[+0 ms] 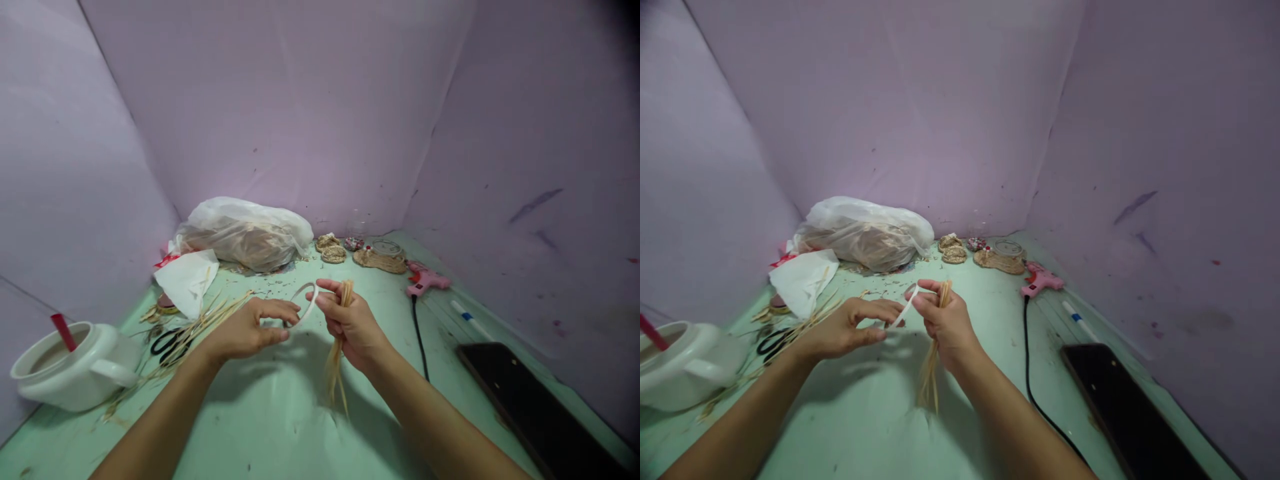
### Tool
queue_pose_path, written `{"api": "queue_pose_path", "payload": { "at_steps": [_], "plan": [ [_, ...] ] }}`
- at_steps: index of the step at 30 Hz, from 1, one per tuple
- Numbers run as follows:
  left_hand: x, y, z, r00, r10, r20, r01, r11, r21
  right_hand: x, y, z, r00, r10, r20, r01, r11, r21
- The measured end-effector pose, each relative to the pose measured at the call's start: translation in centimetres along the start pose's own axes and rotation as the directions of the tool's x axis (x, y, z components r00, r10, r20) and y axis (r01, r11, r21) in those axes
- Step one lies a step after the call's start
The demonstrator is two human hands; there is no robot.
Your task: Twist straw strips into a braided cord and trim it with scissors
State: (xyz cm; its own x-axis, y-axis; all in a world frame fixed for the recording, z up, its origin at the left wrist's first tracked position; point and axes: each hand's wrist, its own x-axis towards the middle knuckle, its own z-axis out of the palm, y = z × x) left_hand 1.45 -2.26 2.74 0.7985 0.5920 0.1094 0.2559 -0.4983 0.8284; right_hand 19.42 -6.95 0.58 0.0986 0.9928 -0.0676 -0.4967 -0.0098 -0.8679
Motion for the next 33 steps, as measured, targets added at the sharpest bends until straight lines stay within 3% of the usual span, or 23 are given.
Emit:
{"api": "queue_pose_path", "payload": {
  "at_steps": [8, 14, 17, 22, 24, 26, 28, 29, 31, 32, 33],
  "plan": [
    [0.6, 1.0, 1.5, 0.995, -0.02, -0.097, 0.041, 0.974, 0.223, -1.0, 0.8, 0.9, 0.984, -0.154, 0.093, 0.169, 0.968, -0.186],
    [0.7, 0.5, 1.5, 0.991, 0.108, -0.085, -0.061, 0.9, 0.431, -0.9, 1.1, 0.6, 0.983, -0.154, 0.1, 0.173, 0.961, -0.215],
    [0.7, -0.2, 1.6, 0.967, 0.225, -0.121, -0.105, 0.782, 0.614, -0.6, 1.4, 0.4, 0.986, -0.146, 0.083, 0.162, 0.957, -0.241],
    [0.8, -1.1, 2.2, 0.891, 0.446, -0.088, -0.128, 0.432, 0.893, -0.4, 1.5, 0.1, 0.991, -0.102, 0.084, 0.121, 0.958, -0.261],
    [0.8, -1.4, 2.4, 0.866, 0.493, -0.081, -0.131, 0.381, 0.915, -0.4, 1.3, 0.1, 0.992, -0.089, 0.088, 0.106, 0.969, -0.222],
    [0.7, -1.5, 2.4, 0.813, 0.573, -0.109, -0.172, 0.414, 0.894, -0.3, 1.1, -0.1, 0.991, -0.09, 0.098, 0.107, 0.978, -0.182],
    [0.6, -1.3, 2.4, 0.705, 0.67, -0.233, -0.217, 0.517, 0.828, -0.2, 1.1, -0.3, 0.989, -0.099, 0.107, 0.113, 0.984, -0.138],
    [0.5, -1.1, 2.4, 0.635, 0.686, -0.354, -0.206, 0.592, 0.779, -0.2, 1.1, -0.5, 0.989, -0.098, 0.11, 0.11, 0.988, -0.109],
    [0.4, -0.4, 2.3, 0.487, 0.582, -0.651, -0.105, 0.779, 0.618, 0.0, 1.2, -0.7, 0.991, -0.082, 0.105, 0.087, 0.995, -0.042],
    [0.3, -0.1, 2.2, 0.437, 0.459, -0.774, -0.048, 0.87, 0.49, 0.1, 1.2, -0.8, 0.993, -0.071, 0.098, 0.072, 0.997, -0.008],
    [0.3, 0.3, 2.1, 0.421, 0.308, -0.853, -0.01, 0.942, 0.335, 0.2, 1.3, -1.0, 0.994, -0.06, 0.089, 0.058, 0.998, 0.026]
  ]
}}
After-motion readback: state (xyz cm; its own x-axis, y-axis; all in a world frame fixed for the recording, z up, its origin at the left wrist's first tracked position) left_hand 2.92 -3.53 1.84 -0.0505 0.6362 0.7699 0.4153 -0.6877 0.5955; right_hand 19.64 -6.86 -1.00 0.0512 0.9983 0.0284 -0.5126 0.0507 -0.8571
